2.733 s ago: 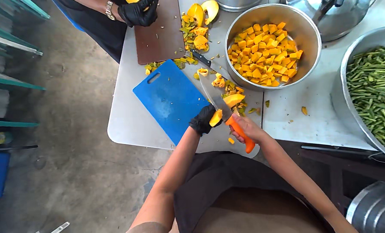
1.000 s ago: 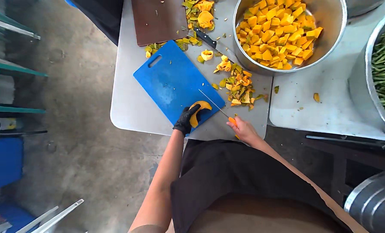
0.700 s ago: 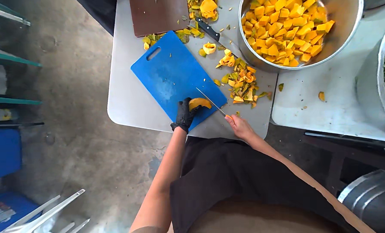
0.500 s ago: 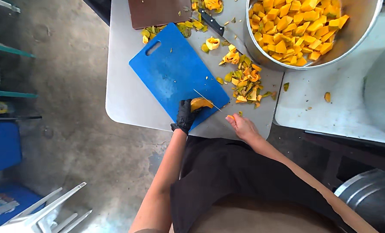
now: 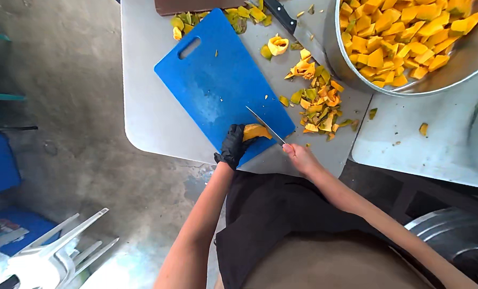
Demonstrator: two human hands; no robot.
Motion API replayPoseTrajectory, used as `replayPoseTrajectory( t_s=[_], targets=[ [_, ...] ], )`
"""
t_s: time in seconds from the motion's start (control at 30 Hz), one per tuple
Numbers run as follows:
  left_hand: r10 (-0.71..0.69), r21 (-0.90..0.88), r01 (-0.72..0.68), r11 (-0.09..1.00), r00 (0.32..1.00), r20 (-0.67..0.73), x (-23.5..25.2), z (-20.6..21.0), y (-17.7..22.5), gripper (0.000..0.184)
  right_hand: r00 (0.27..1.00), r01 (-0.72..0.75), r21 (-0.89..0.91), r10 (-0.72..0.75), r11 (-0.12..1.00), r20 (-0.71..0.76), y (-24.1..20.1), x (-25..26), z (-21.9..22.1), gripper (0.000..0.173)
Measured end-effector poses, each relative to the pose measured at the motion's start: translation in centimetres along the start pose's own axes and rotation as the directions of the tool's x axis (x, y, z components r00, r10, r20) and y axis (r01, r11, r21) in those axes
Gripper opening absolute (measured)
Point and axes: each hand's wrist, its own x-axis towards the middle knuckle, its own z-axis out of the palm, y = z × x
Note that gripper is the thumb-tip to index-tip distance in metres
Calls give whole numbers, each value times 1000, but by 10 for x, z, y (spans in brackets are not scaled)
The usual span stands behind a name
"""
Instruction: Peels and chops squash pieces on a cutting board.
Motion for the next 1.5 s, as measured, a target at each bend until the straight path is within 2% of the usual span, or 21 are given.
replayPoseTrajectory(
  t_s=[0.17,0.33,0.6,0.73,0.83,0.9,0.93,1.0,1.03,1.07,1.1,1.17,1.27,1.33,1.4,1.5],
  targets=[
    [61,1,-61,998,997,-48,-2,1,-3,52,995,-87,-87,83,992,-54,-15,-1,11,56],
    [37,13,-38,999,999,5,-1,-5,0,50,993,-102,-86,95,991,-75,-18,-3,11,56],
    [55,-19,-56,998,997,-51,2,-7,-4,45,971,-65,-89,42,994,-237,-16,13,30,61],
    [38,-1,-38,999,998,-51,4,-12,-5,50,977,-80,-126,52,989,-209,-37,9,19,65],
    [111,10,-111,994,994,-4,-3,-4,-1,47,970,-42,-158,2,987,-243,-47,13,23,65],
    [93,-89,-96,991,995,-37,-3,-4,-5,47,955,23,-142,-63,990,-290,-43,21,27,63],
    [42,-228,-51,972,998,-46,-3,-6,-7,48,948,39,-103,-69,994,-312,-36,22,27,63],
    [-13,-489,5,872,1000,-13,-6,-13,-5,55,939,21,-35,-32,999,-342,-17,15,19,62],
    [2,-532,-7,847,1000,-10,-9,-19,-5,59,935,4,-13,-8,1000,-355,-9,12,13,63],
    [20,-496,-31,868,999,-28,-12,-26,-4,62,928,-7,4,8,1000,-374,-3,9,7,64],
    [31,-373,-53,926,997,-64,-14,-32,-4,62,922,-18,16,23,1000,-387,0,4,2,65],
    [50,-33,-55,998,990,-129,-19,-36,-1,54,904,16,46,5,999,-428,-1,-7,-2,63],
    [103,303,-16,953,957,-272,-27,-19,9,41,877,155,97,-92,983,-471,-4,-19,0,57],
    [117,399,2,917,955,-273,-29,-1,5,51,886,187,129,-110,974,-451,-5,-20,8,56],
    [64,441,14,897,985,-162,-34,11,4,68,913,158,180,-74,971,-402,-5,-21,16,55],
    [31,435,2,900,997,-68,-36,15,4,73,948,107,204,-38,973,-315,-4,-21,24,55]
  ],
)
